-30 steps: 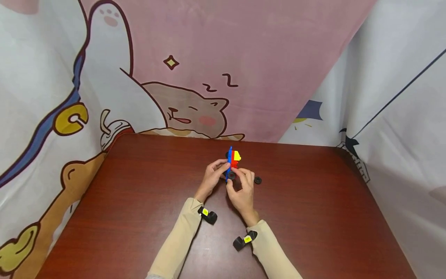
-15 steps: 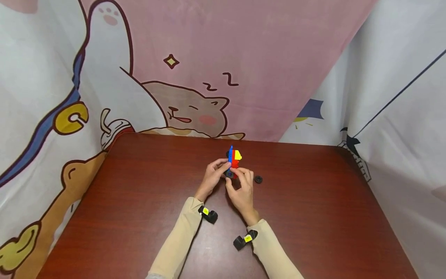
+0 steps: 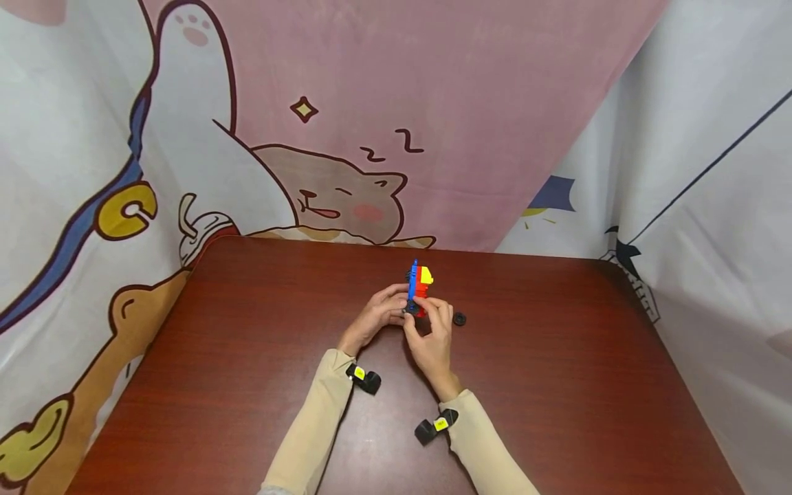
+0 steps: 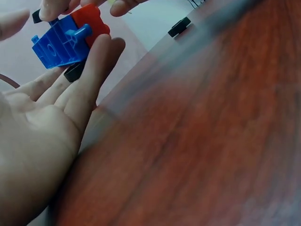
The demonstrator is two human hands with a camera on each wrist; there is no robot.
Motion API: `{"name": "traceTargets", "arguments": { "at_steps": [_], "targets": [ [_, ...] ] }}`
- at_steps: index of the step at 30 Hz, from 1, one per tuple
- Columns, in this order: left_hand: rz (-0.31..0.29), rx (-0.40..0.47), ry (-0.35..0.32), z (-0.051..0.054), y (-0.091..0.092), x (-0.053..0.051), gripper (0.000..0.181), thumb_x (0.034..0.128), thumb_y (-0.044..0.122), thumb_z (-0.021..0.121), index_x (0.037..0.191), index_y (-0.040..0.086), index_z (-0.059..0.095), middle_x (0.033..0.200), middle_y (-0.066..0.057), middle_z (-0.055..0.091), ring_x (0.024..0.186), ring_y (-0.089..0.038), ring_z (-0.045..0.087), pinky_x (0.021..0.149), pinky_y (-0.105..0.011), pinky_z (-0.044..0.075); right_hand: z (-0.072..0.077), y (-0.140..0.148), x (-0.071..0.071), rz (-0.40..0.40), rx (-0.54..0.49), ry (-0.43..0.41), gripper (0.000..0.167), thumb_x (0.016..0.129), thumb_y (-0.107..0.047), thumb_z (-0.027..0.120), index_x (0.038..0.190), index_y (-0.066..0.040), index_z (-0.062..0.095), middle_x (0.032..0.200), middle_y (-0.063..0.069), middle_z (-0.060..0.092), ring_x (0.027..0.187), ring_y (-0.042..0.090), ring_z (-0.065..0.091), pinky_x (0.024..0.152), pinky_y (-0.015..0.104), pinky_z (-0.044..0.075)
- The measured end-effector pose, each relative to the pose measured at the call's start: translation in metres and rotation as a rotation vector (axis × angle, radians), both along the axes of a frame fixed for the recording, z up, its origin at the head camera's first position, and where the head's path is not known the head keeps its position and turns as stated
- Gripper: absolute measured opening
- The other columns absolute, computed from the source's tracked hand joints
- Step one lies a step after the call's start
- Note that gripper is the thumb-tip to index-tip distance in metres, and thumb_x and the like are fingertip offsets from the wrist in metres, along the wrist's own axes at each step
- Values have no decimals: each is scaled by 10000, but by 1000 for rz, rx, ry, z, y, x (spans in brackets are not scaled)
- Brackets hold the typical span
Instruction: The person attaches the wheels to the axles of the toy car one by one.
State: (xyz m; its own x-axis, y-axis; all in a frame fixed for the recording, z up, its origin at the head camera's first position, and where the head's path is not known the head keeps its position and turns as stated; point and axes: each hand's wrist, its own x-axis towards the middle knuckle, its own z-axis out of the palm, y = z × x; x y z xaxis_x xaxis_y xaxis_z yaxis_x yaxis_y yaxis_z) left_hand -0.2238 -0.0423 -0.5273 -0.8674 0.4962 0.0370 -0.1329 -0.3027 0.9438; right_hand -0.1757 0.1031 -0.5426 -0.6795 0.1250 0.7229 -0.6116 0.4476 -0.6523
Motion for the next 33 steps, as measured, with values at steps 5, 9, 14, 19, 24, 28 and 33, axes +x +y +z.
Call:
{"name": "traceTargets", "arguments": {
  "at_steps": [5,9,14,19,24,28,33],
  "targets": [
    [-40,-36,7,0,1,-1,577,934,107,552,1468,-15,370,1282,-132,571,806,-108,685,693,-273,577,0,0,0,-13,-5,1,365,813,-15,736,1175,-37,698,1082,144,590,977,281,466,824,262,359],
    [-34,-59,21,1,2,0,608,904,105,570,1465,-18,374,1303,-186,560,778,-106,685,647,-276,570,2,-1,1,-16,-12,14,366,780,49,742,1141,13,697,1064,189,592,965,322,462,839,225,330],
    [-42,-55,42,2,2,1,621,886,90,581,1459,-30,372,1290,-198,556,828,-141,663,653,-300,579,8,-4,3,12,-72,2,250,826,137,669,1073,101,686,1024,267,571,949,391,447,866,198,325],
    [-68,-74,60,0,2,0,594,898,99,584,1448,2,383,1283,-192,560,928,-158,647,676,-330,592,7,-3,4,-6,-170,-118,194,910,79,636,1103,94,632,1061,249,531,970,359,477,844,242,382],
    [-68,-72,49,-2,1,0,601,896,117,586,1453,16,386,1313,-218,549,943,-166,657,692,-331,596,2,-1,4,22,-285,-360,422,985,-165,632,1322,-4,437,1230,187,506,1031,262,547,840,254,443],
    [-58,-56,42,-4,1,-1,599,908,86,580,1464,6,373,1323,-210,543,916,-161,660,691,-317,595,3,2,3,71,-263,-529,480,1032,-311,548,1421,-73,399,1296,155,600,1033,232,621,819,217,493],
    [-47,-35,34,-5,2,-2,600,912,55,572,1469,-14,358,1316,-191,545,891,-143,654,691,-312,596,4,4,3,71,-184,-592,459,1056,-342,485,1446,-104,436,1201,134,704,997,246,661,817,284,514]
  ]
}}
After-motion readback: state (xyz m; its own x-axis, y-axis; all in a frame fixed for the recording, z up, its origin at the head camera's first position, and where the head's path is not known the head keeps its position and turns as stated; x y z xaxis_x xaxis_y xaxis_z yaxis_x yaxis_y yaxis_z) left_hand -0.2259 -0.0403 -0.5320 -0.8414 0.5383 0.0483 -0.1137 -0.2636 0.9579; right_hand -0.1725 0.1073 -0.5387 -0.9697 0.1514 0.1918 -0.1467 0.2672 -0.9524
